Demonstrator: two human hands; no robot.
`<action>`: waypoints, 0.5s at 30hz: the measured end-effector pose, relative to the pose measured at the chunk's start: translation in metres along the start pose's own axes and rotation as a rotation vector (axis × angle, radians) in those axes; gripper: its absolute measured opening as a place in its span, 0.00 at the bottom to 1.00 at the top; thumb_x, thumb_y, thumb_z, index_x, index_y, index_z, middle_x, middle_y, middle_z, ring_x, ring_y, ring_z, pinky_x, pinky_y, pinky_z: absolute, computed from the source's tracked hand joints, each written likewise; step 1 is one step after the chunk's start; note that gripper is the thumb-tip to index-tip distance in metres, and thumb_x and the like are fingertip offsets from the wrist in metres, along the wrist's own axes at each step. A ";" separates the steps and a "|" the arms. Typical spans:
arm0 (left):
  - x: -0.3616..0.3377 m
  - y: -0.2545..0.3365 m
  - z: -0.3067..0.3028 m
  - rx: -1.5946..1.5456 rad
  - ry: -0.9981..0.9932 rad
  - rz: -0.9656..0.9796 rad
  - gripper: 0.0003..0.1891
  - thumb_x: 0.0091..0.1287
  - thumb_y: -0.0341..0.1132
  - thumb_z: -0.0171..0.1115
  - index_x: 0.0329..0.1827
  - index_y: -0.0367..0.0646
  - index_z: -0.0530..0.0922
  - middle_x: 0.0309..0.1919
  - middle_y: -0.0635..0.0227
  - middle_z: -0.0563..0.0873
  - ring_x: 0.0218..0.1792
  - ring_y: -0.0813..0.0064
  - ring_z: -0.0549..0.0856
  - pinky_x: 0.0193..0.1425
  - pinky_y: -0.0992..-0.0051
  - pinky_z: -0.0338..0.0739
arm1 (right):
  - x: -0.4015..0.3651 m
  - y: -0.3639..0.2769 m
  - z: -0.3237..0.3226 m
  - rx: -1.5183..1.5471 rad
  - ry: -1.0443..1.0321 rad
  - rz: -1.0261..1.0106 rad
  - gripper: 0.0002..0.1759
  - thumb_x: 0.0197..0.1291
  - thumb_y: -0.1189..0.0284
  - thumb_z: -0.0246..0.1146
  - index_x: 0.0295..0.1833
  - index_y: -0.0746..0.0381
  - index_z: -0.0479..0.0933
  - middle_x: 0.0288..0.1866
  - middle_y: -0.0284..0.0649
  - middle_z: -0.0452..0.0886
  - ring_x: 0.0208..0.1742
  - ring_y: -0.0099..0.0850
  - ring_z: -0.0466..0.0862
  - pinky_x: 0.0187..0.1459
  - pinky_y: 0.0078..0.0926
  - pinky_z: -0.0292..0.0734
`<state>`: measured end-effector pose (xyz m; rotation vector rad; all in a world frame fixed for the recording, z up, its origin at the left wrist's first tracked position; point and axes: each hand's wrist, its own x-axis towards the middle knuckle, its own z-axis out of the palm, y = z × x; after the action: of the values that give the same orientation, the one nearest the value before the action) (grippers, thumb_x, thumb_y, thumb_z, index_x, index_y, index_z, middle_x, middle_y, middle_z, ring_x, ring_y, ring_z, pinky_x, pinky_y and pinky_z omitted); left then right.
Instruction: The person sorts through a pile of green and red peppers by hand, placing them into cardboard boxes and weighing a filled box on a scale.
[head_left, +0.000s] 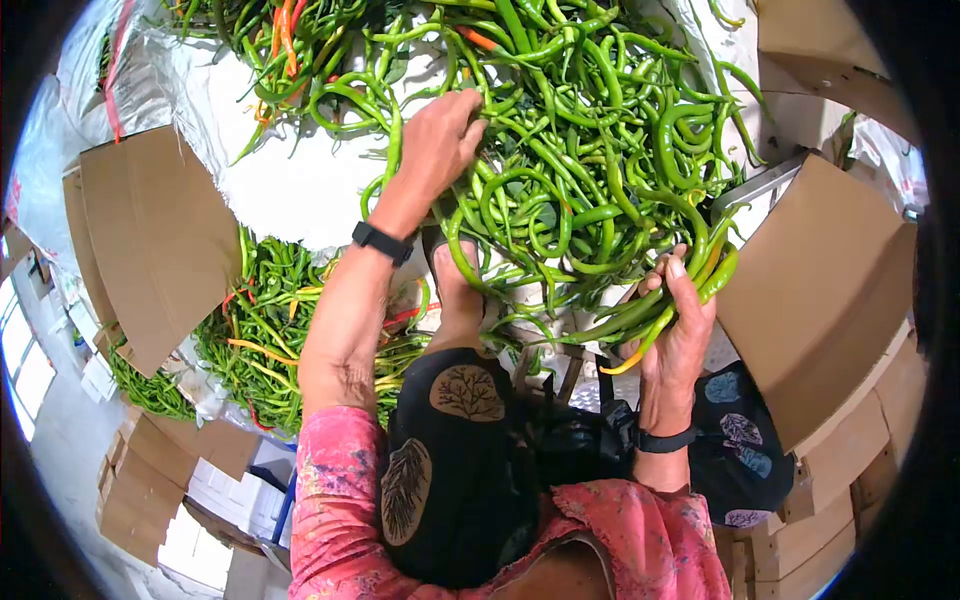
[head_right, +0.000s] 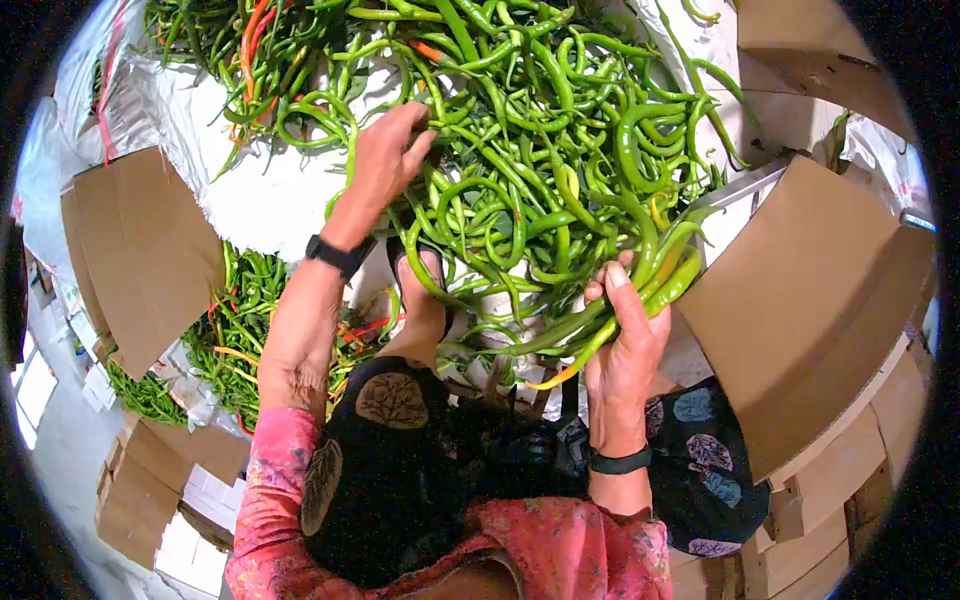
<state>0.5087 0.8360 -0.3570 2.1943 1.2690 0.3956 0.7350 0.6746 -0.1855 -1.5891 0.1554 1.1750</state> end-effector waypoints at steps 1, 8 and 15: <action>0.000 0.016 -0.016 -0.004 -0.003 0.003 0.13 0.62 0.32 0.66 0.48 0.40 0.77 0.37 0.59 0.85 0.36 0.57 0.86 0.40 0.66 0.79 | -0.001 -0.002 0.001 0.003 -0.008 -0.018 0.15 0.63 0.74 0.64 0.53 0.63 0.71 0.37 0.36 0.76 0.34 0.24 0.77 0.35 0.21 0.74; -0.016 0.021 -0.108 -0.797 0.136 -0.483 0.13 0.71 0.35 0.58 0.54 0.37 0.75 0.39 0.64 0.83 0.33 0.75 0.82 0.40 0.76 0.78 | -0.002 0.001 0.002 -0.001 -0.012 -0.057 0.14 0.64 0.75 0.64 0.53 0.64 0.72 0.36 0.36 0.77 0.34 0.24 0.77 0.36 0.20 0.73; -0.022 -0.009 -0.001 0.059 0.042 -0.063 0.07 0.61 0.32 0.60 0.41 0.41 0.80 0.30 0.52 0.85 0.31 0.53 0.86 0.36 0.59 0.80 | -0.002 0.005 0.003 -0.015 -0.020 -0.047 0.14 0.64 0.74 0.64 0.53 0.64 0.72 0.36 0.36 0.77 0.34 0.24 0.77 0.35 0.20 0.73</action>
<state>0.4907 0.8205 -0.3614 2.1993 1.3854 0.3850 0.7296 0.6743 -0.1871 -1.5855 0.0952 1.1577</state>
